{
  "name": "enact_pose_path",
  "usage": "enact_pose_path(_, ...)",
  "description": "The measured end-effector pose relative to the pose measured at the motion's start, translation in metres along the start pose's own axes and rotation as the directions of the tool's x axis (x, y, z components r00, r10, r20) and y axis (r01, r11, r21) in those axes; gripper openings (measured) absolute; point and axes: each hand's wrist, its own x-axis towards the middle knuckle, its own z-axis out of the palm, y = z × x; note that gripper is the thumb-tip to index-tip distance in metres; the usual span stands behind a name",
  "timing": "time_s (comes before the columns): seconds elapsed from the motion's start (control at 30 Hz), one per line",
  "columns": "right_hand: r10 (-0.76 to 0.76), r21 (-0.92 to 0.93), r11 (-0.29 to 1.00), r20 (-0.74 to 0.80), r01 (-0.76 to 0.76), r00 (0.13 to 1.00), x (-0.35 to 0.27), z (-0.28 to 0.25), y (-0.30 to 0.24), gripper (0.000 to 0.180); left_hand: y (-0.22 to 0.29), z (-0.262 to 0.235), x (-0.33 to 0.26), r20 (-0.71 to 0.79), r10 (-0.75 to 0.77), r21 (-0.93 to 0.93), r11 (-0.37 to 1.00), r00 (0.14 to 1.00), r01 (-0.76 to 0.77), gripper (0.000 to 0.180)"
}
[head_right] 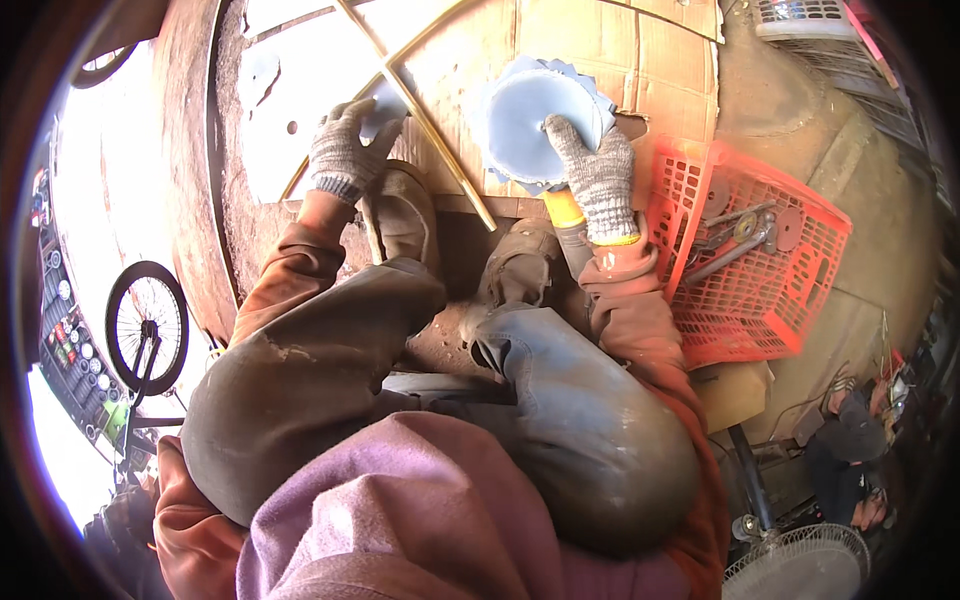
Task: The person holds and rotates a circular metal plate against the spinning disk of an angle grinder to smooth its edges.
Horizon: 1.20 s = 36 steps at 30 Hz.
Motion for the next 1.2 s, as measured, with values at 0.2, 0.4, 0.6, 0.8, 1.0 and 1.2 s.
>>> enact_pose_path(0.2,0.031,0.013,0.999,0.043,-0.032,0.999,0.002,0.006,0.007,0.039,0.019,-0.027,0.026,0.363,-0.056,0.127,0.992,0.93,0.01,0.054)
enact_pose_path(0.4,0.061,0.056,0.997,-0.009,-0.06,0.998,0.006,0.002,0.02,0.042,0.028,-0.028,0.031,0.33,0.005,0.195,0.978,0.944,-0.073,0.048)
enact_pose_path(0.6,0.031,0.099,0.995,0.017,-0.032,0.999,0.004,-0.002,0.021,0.039,0.01,-0.005,0.03,0.396,0.097,0.247,0.946,0.913,-0.207,0.024)
enact_pose_path(0.8,0.068,0.156,0.985,0.071,-0.078,0.995,0.001,0.002,-0.001,0.031,0.042,-0.074,0.018,0.18,0.044,-0.068,0.997,0.983,-0.032,0.008)
enact_pose_path(1.0,0.003,-0.263,0.965,0.082,0.019,0.997,0.005,-0.006,0.011,0.046,0.135,-0.069,0.03,0.043,0.62,-0.196,0.774,0.784,-0.601,0.028)
enact_pose_path(1.2,-0.202,-0.324,0.915,0.148,0.241,0.968,0.016,-0.006,0.038,0.051,0.143,-0.035,0.014,0.17,0.666,-0.345,0.731,0.726,-0.589,0.041)
